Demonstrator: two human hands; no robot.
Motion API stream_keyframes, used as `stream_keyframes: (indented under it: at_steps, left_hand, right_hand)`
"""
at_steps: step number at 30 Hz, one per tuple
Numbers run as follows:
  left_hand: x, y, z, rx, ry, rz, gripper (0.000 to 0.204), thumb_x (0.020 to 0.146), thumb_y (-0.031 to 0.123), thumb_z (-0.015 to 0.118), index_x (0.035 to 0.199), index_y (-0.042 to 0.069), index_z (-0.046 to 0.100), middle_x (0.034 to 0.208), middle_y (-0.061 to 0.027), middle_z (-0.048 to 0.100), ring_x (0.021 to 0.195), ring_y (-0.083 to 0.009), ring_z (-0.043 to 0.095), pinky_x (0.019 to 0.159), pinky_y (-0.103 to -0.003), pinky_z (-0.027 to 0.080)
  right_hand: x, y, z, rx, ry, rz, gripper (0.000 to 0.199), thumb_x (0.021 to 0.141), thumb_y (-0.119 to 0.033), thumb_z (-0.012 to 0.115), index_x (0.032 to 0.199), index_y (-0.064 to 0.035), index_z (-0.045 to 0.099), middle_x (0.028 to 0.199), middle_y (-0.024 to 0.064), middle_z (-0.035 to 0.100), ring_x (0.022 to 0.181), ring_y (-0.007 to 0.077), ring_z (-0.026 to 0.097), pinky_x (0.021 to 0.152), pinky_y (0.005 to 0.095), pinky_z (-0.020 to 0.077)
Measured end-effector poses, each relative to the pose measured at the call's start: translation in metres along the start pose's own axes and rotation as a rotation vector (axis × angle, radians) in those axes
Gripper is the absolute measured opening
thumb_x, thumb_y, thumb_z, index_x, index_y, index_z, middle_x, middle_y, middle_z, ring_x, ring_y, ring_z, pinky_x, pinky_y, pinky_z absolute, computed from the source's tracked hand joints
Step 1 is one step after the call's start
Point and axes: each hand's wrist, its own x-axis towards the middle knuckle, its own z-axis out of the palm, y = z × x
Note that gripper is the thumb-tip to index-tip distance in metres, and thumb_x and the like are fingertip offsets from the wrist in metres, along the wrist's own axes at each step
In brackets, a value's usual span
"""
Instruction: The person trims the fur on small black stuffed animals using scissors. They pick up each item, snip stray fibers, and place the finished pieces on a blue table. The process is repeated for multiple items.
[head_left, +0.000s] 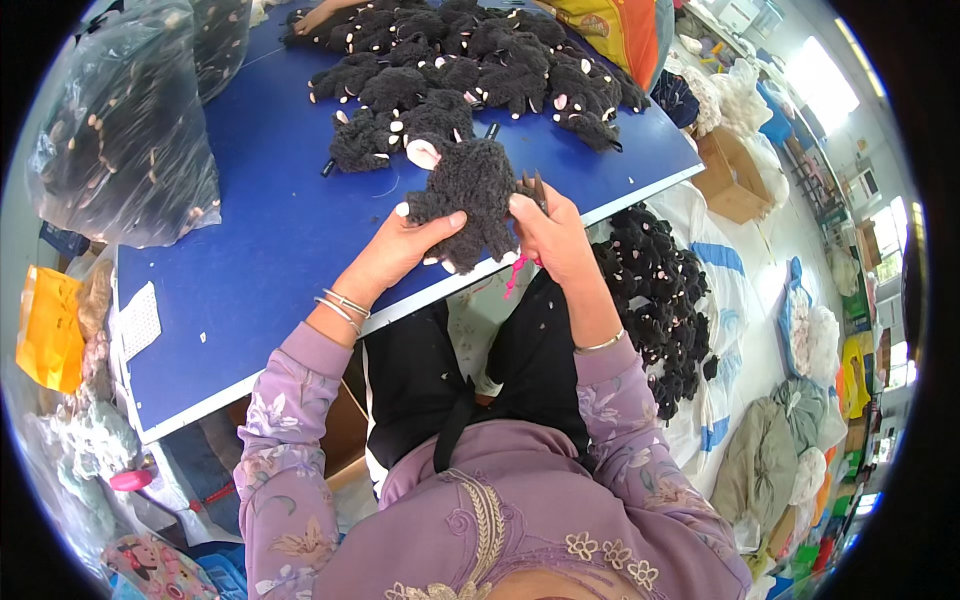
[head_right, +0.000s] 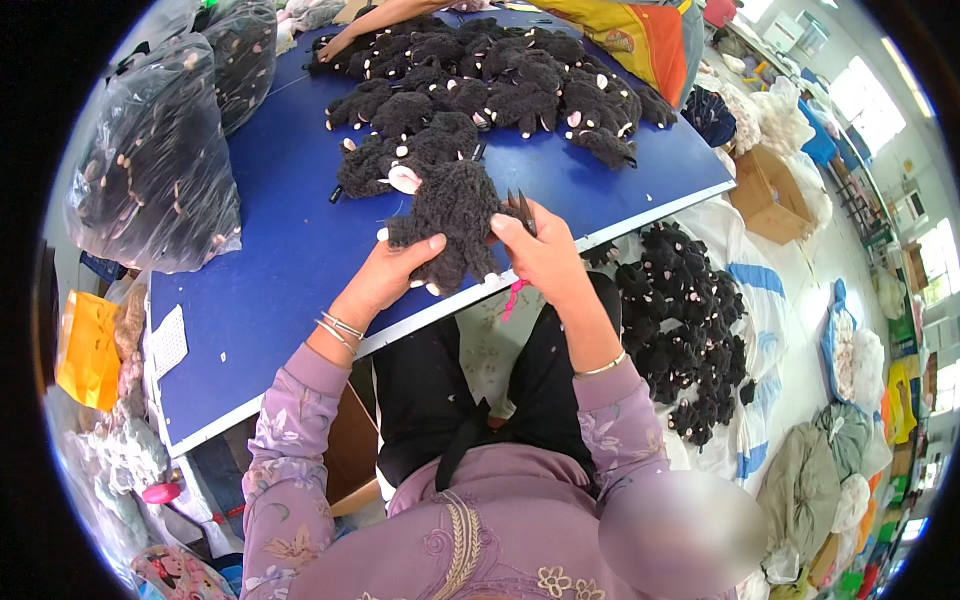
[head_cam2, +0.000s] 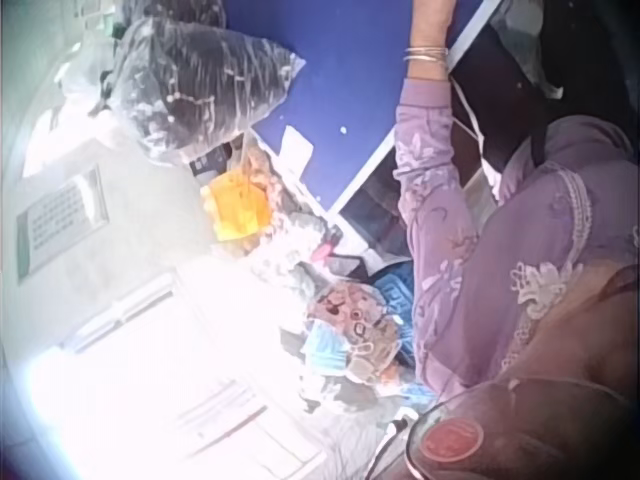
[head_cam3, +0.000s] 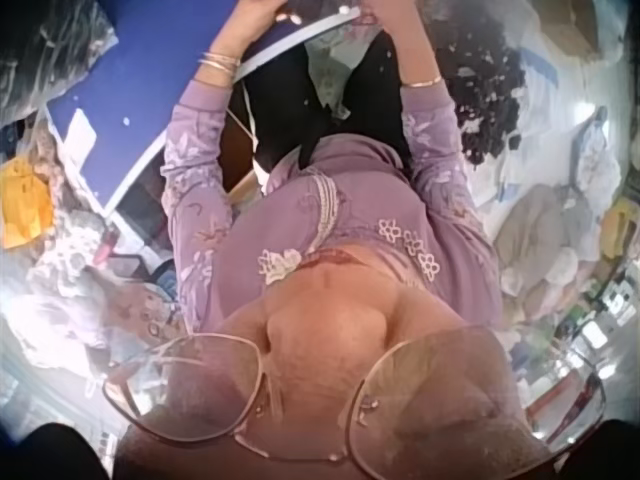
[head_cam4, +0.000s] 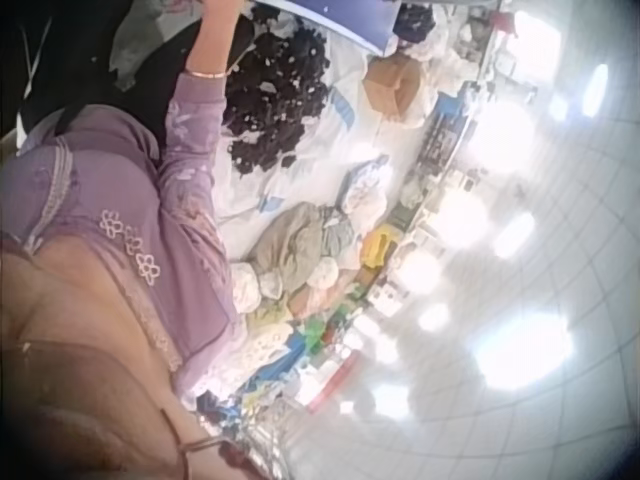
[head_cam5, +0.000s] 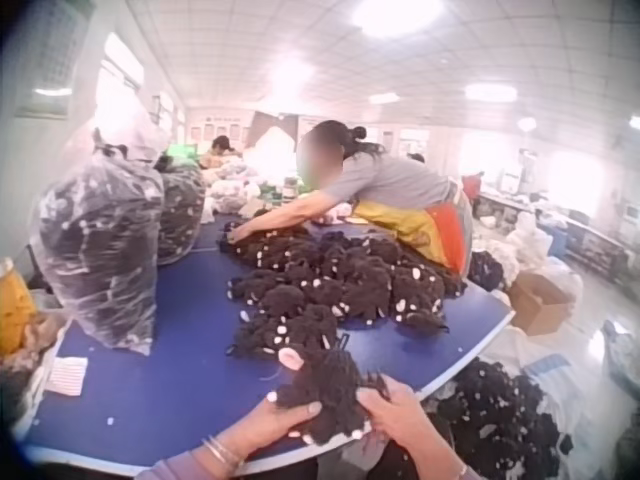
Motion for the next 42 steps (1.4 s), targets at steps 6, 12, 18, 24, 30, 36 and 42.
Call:
stream_keyframes:
  at_steps: [6,12,18,24,30,36,42]
  left_hand:
    - [0.011,0.001,-0.007,-0.076,0.153,0.024,0.033,0.092,0.024,0.055,0.112,-0.002,0.057,0.100,-0.0084,0.065,0.085,-0.0167,0.064,0.074,-0.031,0.053]
    - [0.012,-0.003,-0.001,-0.155,0.319,0.044,0.029,0.092,0.024,0.056,0.106,-0.002,0.059,0.094,-0.0094,0.066,0.077,-0.0175,0.065,0.065,-0.029,0.052]
    - [0.013,0.000,0.001,-0.111,0.382,0.042,0.030,0.093,0.027,0.059,0.106,0.000,0.059,0.088,-0.0078,0.066,0.063,-0.0133,0.063,0.047,-0.024,0.046]
    - [0.007,0.006,0.002,-0.032,0.216,0.018,0.031,0.094,0.031,0.057,0.102,0.001,0.059,0.080,-0.0063,0.065,0.059,-0.0100,0.060,0.048,-0.021,0.045]
    - [0.011,-0.001,-0.001,0.041,0.073,-0.011,0.032,0.097,0.037,0.047,0.110,0.009,0.055,0.083,-0.0080,0.065,0.060,-0.0097,0.057,0.051,-0.020,0.039]
    - [0.012,-0.004,0.003,0.038,0.052,0.019,0.031,0.099,0.037,0.044,0.105,0.008,0.056,0.082,-0.0070,0.064,0.060,-0.0092,0.054,0.051,-0.020,0.038]
    - [0.014,-0.011,0.006,0.203,0.077,0.034,0.028,0.099,0.034,0.043,0.094,0.009,0.056,0.078,-0.0035,0.062,0.059,-0.0071,0.050,0.051,-0.020,0.035]
  right_hand:
    - [0.012,0.003,0.010,0.061,0.059,-0.118,0.016,0.091,-0.020,0.061,0.087,-0.0043,0.057,0.067,0.0000,0.053,0.048,0.0033,0.039,0.041,0.0209,0.0310]
    - [0.005,-0.001,0.001,0.154,0.315,-0.174,0.020,0.091,-0.021,0.060,0.081,-0.0033,0.057,0.069,0.0005,0.055,0.048,0.0028,0.038,0.043,0.0208,0.0321]
    - [0.002,0.028,0.041,-0.281,0.125,-0.429,0.025,0.088,-0.010,0.063,0.106,0.0049,0.057,0.086,0.0034,0.061,0.078,0.0082,0.058,0.070,0.0238,0.0478]
    - [-0.008,0.003,0.029,-0.096,0.098,-0.060,0.019,0.090,-0.011,0.059,0.105,0.0013,0.057,0.075,0.0049,0.061,0.055,0.0061,0.051,0.048,0.0208,0.0403]
    - [-0.042,-0.060,-0.090,0.608,0.363,-0.716,0.025,0.096,-0.031,0.049,0.102,-0.0084,0.058,0.076,-0.0003,0.058,0.042,0.0045,0.036,0.039,0.0197,0.0279]
    - [-0.060,-0.069,-0.192,0.330,0.587,-0.646,0.036,0.096,-0.029,0.046,0.112,0.0020,0.055,0.098,0.0084,0.065,0.042,0.0058,0.034,0.039,0.0212,0.0308]
    - [-0.001,-0.002,-0.203,-0.437,0.852,-0.316,0.043,0.087,-0.031,0.063,0.116,0.0000,0.058,0.106,0.0105,0.065,0.064,0.0114,0.054,0.060,0.0259,0.0441]
